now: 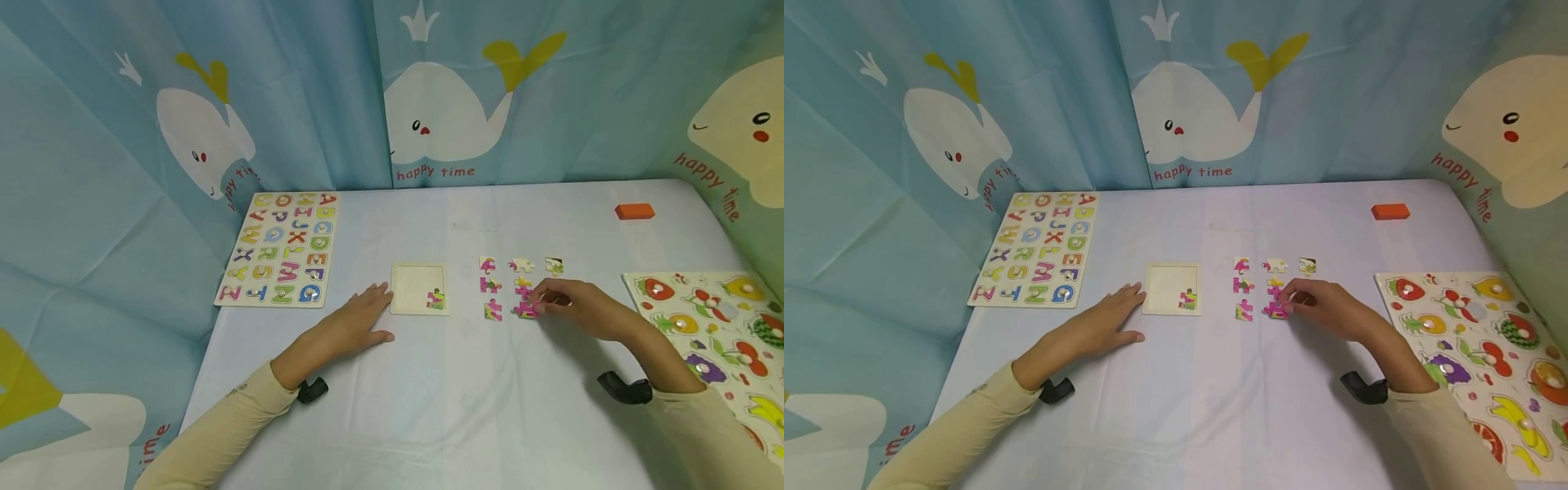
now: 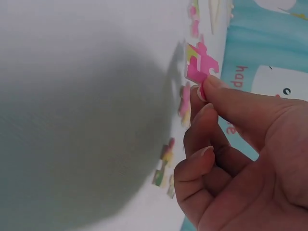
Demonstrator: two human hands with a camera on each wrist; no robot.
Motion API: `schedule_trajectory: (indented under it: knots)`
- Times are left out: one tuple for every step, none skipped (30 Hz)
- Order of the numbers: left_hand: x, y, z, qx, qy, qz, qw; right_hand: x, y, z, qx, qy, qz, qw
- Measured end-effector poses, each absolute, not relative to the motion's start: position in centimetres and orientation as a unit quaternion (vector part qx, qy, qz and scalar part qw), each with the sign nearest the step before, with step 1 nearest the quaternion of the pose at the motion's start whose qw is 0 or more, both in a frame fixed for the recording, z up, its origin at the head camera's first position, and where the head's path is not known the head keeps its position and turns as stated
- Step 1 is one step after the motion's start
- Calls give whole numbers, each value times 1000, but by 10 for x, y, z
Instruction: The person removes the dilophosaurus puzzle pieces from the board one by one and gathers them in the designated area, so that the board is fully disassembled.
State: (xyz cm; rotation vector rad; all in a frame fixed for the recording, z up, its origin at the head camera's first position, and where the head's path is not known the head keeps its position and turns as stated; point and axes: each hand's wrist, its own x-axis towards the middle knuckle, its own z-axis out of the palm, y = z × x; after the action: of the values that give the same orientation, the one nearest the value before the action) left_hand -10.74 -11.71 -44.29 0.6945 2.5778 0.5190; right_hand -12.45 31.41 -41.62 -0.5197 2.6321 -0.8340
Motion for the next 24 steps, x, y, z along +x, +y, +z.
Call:
schedule_trajectory:
  knots:
    - [-108, -117, -443, 251, 927, 187, 209, -124, 314, -418, -184, 923, -292, 168]
    - [-108, -117, -443, 252, 926, 188, 208, -124, 313, -419, -186, 924, -290, 169]
    - [-108, -117, -443, 252, 926, 187, 209, -124, 313, -421, -186, 925, -286, 168]
    - [-108, -117, -443, 253, 926, 187, 209, -124, 312, -422, -186, 926, -283, 167]
    - [-108, -117, -443, 253, 926, 187, 208, -124, 311, -424, -185, 927, -280, 166]
    - [-108, -117, -443, 254, 926, 188, 208, -124, 310, -425, -183, 928, -278, 165]
    - [-108, -117, -443, 254, 926, 188, 206, -124, 309, -426, -180, 930, -275, 165]
    - [-108, -117, -443, 253, 926, 187, 207, -125, 308, -427, -176, 931, -273, 166]
    - [-108, -117, -443, 252, 927, 186, 207, -125, 307, -427, -170, 932, -272, 169]
    - [-108, -117, -443, 252, 927, 187, 206, -126, 306, -428, -165, 933, -271, 171]
    - [-108, -117, -442, 252, 927, 188, 206, -126, 304, -428, -159, 934, -269, 173]
    - [-108, -117, -442, 252, 927, 188, 206, -126, 303, -428, -153, 935, -267, 175]
    - [-108, -117, -442, 251, 927, 188, 207, -125, 302, -428, -149, 936, -265, 176]
    - [-108, -117, -442, 251, 927, 188, 207, -125, 301, -428, -146, 937, -263, 176]
    - [-108, -117, -442, 252, 927, 187, 207, -124, 300, -428, -145, 938, -261, 175]
    - [-108, -117, -441, 252, 926, 188, 207, -124, 299, -428, -144, 939, -259, 172]
    - [-107, -117, -441, 252, 927, 187, 207, -123, 298, -429, -144, 941, -257, 169]
    - [-107, -117, -441, 252, 927, 187, 207, -123, 297, -429, -145, 942, -255, 166]
    - [-107, -117, -441, 252, 927, 186, 207, -122, 297, -430, -146, 943, -253, 162]
    - [-107, -117, -441, 252, 927, 186, 206, -122, 296, -431, -146, 943, -252, 159]
    - [-107, -117, -441, 252, 927, 186, 206, -122, 296, -431, -146, 944, -250, 157]
    - [-107, -117, -441, 252, 927, 186, 207, -122, 295, -432, -146, 944, -250, 156]
    - [-107, -117, -441, 252, 927, 187, 208, -122, 295, -432, -146, 945, -249, 157]
    - [-107, -117, -441, 252, 926, 188, 209, -122, 295, -432, -146, 945, -248, 157]
